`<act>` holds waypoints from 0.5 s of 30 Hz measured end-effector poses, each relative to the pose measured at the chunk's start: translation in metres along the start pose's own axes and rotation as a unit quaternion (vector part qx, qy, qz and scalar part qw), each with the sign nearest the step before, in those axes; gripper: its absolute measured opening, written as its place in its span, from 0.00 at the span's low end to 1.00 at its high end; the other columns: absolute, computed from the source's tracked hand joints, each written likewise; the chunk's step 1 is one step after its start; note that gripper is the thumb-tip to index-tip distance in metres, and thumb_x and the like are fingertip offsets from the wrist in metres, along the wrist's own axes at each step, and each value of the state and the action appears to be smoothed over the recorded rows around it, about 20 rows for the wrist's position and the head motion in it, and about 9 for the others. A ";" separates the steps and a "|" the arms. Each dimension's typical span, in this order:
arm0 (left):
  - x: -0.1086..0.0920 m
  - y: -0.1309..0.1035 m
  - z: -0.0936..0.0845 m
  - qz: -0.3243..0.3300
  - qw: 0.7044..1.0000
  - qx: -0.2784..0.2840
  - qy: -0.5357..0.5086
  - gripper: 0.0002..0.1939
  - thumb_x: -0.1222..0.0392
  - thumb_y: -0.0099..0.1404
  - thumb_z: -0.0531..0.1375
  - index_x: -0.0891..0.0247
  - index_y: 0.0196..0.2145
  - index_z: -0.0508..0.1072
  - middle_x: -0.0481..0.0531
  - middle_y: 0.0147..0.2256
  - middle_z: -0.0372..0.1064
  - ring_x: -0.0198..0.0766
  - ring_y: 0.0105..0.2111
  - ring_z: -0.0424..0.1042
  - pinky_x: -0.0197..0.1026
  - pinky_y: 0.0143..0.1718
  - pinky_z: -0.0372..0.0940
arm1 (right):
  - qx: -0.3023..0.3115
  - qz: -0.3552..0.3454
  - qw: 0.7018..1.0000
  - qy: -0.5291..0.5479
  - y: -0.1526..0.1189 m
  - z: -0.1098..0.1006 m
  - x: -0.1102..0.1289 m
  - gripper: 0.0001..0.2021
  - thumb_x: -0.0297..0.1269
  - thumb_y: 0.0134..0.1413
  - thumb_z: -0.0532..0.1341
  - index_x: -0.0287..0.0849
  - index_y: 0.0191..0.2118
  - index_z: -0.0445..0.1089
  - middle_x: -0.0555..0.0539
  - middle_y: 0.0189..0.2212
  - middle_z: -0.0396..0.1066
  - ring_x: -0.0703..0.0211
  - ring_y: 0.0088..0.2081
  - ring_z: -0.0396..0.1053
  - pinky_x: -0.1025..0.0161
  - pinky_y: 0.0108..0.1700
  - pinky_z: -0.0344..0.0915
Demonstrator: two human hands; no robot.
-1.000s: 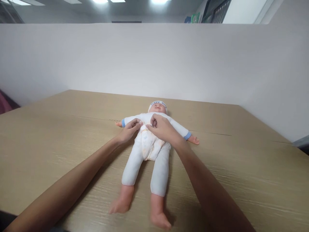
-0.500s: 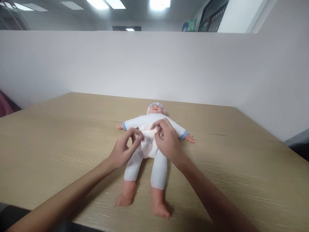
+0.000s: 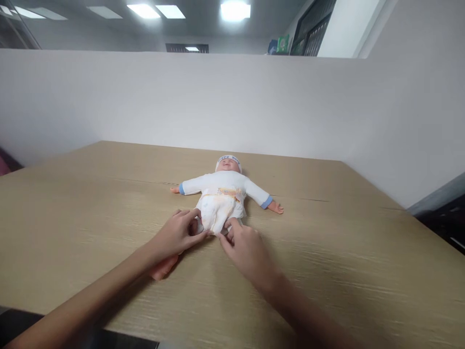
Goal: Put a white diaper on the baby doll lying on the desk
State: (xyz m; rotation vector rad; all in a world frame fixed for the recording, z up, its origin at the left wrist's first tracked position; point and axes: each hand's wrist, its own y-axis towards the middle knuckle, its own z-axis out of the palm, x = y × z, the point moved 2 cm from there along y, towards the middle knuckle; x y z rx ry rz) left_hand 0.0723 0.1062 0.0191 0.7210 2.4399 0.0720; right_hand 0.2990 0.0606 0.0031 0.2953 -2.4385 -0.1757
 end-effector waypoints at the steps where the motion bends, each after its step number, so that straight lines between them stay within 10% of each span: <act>1: 0.000 0.003 0.002 0.004 1.000 0.001 0.016 0.19 0.39 0.70 0.65 0.56 0.35 0.69 0.49 0.30 0.71 0.47 0.35 0.69 0.48 0.44 0.58 | -0.014 -0.003 0.999 -0.030 0.002 0.004 0.001 0.07 0.45 0.70 0.63 0.50 0.40 0.68 0.49 0.27 0.77 0.47 0.30 0.76 0.55 0.33 0.63; 7: 0.003 0.005 0.007 0.048 0.999 0.000 0.016 0.17 0.45 0.76 0.61 0.57 0.32 0.72 0.49 0.30 0.71 0.46 0.38 0.69 0.48 0.46 0.57 | -0.044 -0.065 0.993 -0.087 0.000 0.016 0.004 0.08 0.39 0.70 0.61 0.50 0.36 0.68 0.45 0.35 0.75 0.46 0.37 0.75 0.53 0.37 0.66; 15: -0.004 0.001 -0.002 0.073 0.993 -0.023 -0.085 0.10 0.50 0.76 0.62 0.56 0.38 0.78 0.54 0.55 0.73 0.51 0.55 0.71 0.51 0.58 0.62 | -0.053 -0.088 0.994 -0.040 -0.009 0.015 0.005 0.09 0.35 0.68 0.63 0.49 0.51 0.72 0.41 0.53 0.75 0.42 0.53 0.74 0.46 0.52 0.73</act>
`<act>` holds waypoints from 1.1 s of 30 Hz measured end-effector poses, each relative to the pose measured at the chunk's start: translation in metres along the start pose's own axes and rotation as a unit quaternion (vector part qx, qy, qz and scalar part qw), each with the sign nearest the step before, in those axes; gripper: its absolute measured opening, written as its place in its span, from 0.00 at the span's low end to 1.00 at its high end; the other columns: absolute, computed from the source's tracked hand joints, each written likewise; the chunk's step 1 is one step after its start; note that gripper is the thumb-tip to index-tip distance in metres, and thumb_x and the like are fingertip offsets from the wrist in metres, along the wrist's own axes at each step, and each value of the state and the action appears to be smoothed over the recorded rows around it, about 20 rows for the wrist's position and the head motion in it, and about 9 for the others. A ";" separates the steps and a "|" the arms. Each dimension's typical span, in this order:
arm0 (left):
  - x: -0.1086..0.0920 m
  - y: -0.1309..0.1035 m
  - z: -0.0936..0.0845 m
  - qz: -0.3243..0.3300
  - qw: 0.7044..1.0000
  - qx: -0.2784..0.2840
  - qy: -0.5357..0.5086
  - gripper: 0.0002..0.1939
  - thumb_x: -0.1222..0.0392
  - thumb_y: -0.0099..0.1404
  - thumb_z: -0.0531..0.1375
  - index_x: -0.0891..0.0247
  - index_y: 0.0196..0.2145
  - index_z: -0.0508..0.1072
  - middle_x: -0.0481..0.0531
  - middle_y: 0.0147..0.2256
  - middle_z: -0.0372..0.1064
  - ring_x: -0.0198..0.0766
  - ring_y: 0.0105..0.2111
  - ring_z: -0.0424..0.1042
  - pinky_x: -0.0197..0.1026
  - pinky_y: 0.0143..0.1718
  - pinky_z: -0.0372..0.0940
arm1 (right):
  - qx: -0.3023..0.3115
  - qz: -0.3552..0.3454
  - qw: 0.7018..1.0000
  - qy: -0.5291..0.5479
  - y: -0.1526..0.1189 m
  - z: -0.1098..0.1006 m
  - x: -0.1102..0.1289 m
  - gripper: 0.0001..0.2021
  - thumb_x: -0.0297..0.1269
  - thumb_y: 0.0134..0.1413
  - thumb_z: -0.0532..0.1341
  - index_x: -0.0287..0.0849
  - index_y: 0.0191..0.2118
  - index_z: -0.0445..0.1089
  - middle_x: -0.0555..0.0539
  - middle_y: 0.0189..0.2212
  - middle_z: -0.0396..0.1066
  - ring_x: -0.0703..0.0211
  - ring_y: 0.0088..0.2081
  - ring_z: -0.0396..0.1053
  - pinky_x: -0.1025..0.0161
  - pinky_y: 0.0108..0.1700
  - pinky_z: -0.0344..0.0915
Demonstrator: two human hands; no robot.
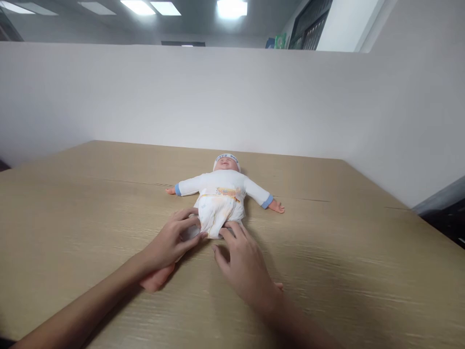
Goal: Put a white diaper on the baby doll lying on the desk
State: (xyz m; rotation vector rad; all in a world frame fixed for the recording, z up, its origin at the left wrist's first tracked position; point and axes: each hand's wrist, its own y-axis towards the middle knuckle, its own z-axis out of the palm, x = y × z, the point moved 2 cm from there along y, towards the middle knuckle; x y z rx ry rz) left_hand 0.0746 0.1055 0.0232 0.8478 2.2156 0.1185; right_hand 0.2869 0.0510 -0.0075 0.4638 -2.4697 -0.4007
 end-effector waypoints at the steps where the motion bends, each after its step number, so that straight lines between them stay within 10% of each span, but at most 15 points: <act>1: -0.001 0.000 0.000 -0.004 1.000 0.005 -0.006 0.11 0.50 0.76 0.62 0.56 0.37 0.77 0.54 0.53 0.74 0.50 0.54 0.71 0.51 0.58 0.62 | 0.000 -0.003 1.000 0.004 0.000 0.000 0.001 0.10 0.34 0.67 0.63 0.49 0.52 0.71 0.42 0.54 0.75 0.42 0.54 0.74 0.46 0.53 0.72; 18: -0.002 0.000 0.005 -0.033 0.999 -0.001 -0.007 0.10 0.51 0.76 0.61 0.58 0.39 0.75 0.53 0.51 0.75 0.49 0.52 0.68 0.53 0.57 0.62 | -0.066 0.151 0.975 0.150 0.007 0.002 -0.007 0.14 0.42 0.61 0.65 0.48 0.49 0.64 0.50 0.39 0.77 0.59 0.27 0.65 0.59 0.34 0.64; 33: 0.013 -0.006 0.017 -0.072 0.993 -0.088 0.008 0.17 0.46 0.72 0.66 0.55 0.52 0.72 0.53 0.53 0.69 0.49 0.54 0.67 0.51 0.57 0.64 | -0.136 0.193 0.961 0.143 0.007 0.001 -0.009 0.15 0.47 0.58 0.68 0.50 0.43 0.63 0.51 0.39 0.79 0.51 0.36 0.71 0.56 0.41 0.63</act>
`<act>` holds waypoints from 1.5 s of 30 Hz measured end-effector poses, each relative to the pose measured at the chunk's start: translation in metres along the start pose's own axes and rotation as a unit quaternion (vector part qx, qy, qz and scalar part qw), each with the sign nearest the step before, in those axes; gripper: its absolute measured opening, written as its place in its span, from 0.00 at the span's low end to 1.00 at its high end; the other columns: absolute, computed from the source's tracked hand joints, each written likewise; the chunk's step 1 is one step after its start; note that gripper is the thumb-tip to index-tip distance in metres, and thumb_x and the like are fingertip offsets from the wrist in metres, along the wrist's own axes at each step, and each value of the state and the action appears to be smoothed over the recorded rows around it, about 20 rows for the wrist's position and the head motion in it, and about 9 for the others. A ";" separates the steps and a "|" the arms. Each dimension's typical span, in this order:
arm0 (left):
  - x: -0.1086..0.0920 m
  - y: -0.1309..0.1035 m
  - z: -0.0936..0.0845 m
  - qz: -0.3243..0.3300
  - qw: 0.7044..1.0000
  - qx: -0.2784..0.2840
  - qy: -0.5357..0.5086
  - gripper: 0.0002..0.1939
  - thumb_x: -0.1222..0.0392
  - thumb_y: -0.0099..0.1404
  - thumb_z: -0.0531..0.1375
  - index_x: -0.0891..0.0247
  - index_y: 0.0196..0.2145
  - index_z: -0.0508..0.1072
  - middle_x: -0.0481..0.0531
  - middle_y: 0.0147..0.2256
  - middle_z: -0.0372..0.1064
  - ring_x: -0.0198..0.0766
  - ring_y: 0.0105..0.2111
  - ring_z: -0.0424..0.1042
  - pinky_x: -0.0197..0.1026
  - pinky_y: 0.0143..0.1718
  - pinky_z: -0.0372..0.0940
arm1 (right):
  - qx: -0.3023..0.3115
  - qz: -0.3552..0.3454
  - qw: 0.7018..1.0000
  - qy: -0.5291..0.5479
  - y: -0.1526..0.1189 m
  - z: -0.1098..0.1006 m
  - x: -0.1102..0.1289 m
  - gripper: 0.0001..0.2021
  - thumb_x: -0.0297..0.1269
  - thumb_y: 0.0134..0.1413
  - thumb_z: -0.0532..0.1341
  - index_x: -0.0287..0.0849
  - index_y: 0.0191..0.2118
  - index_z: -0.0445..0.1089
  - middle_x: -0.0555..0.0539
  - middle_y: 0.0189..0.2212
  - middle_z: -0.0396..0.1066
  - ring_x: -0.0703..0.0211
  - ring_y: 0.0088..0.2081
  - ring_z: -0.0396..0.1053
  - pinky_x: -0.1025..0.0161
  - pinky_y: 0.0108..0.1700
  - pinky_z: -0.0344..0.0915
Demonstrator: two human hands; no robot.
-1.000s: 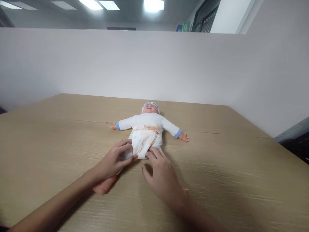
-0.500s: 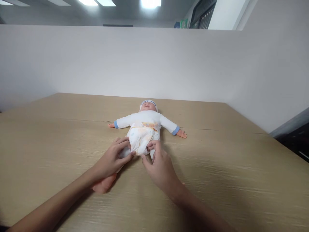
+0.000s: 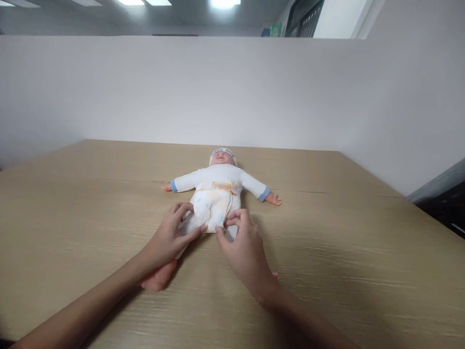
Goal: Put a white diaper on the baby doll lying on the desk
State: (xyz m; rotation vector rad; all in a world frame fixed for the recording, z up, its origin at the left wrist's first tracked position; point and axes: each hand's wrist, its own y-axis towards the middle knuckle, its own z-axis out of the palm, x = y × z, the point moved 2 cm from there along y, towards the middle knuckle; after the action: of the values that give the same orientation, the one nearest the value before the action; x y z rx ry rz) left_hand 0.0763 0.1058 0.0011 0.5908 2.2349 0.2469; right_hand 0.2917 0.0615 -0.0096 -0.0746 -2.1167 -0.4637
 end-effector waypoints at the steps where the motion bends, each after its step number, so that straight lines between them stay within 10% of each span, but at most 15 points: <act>1: 0.000 0.000 0.001 0.002 1.000 -0.002 0.005 0.16 0.46 0.72 0.66 0.55 0.51 0.73 0.53 0.53 0.68 0.48 0.54 0.67 0.51 0.56 0.64 | 0.003 0.002 1.000 0.001 0.000 0.000 0.000 0.15 0.47 0.58 0.68 0.50 0.44 0.63 0.50 0.39 0.79 0.52 0.36 0.71 0.56 0.40 0.63; 24: -0.006 0.005 -0.002 -0.039 0.996 0.056 -0.057 0.12 0.48 0.74 0.61 0.58 0.44 0.69 0.51 0.42 0.69 0.45 0.44 0.67 0.48 0.48 0.63 | 0.006 0.036 0.999 0.015 0.000 -0.005 0.006 0.15 0.50 0.59 0.69 0.50 0.40 0.64 0.48 0.38 0.83 0.48 0.39 0.76 0.55 0.40 0.63; 34: 0.003 0.006 0.006 -0.122 0.968 0.013 -0.220 0.30 0.47 0.64 0.72 0.56 0.52 0.58 0.52 0.48 0.72 0.44 0.50 0.74 0.48 0.52 0.68 | 0.068 0.045 0.997 -0.014 0.004 -0.021 0.011 0.15 0.53 0.59 0.69 0.49 0.42 0.73 0.48 0.40 0.86 0.49 0.36 0.78 0.54 0.41 0.67; 45: -0.004 0.006 0.000 -0.154 0.975 0.045 -0.156 0.20 0.41 0.65 0.69 0.59 0.43 0.76 0.52 0.42 0.79 0.47 0.43 0.76 0.47 0.45 0.66 | 0.078 -0.025 0.995 -0.061 0.004 -0.018 0.005 0.10 0.49 0.64 0.67 0.51 0.38 0.81 0.50 0.36 0.85 0.49 0.36 0.77 0.54 0.40 0.66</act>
State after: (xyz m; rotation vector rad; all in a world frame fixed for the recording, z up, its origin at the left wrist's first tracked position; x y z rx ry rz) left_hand 0.0804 0.1087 0.0062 0.2975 2.0020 -0.0996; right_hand 0.3045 0.0580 0.0044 0.0414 -2.2722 -0.3281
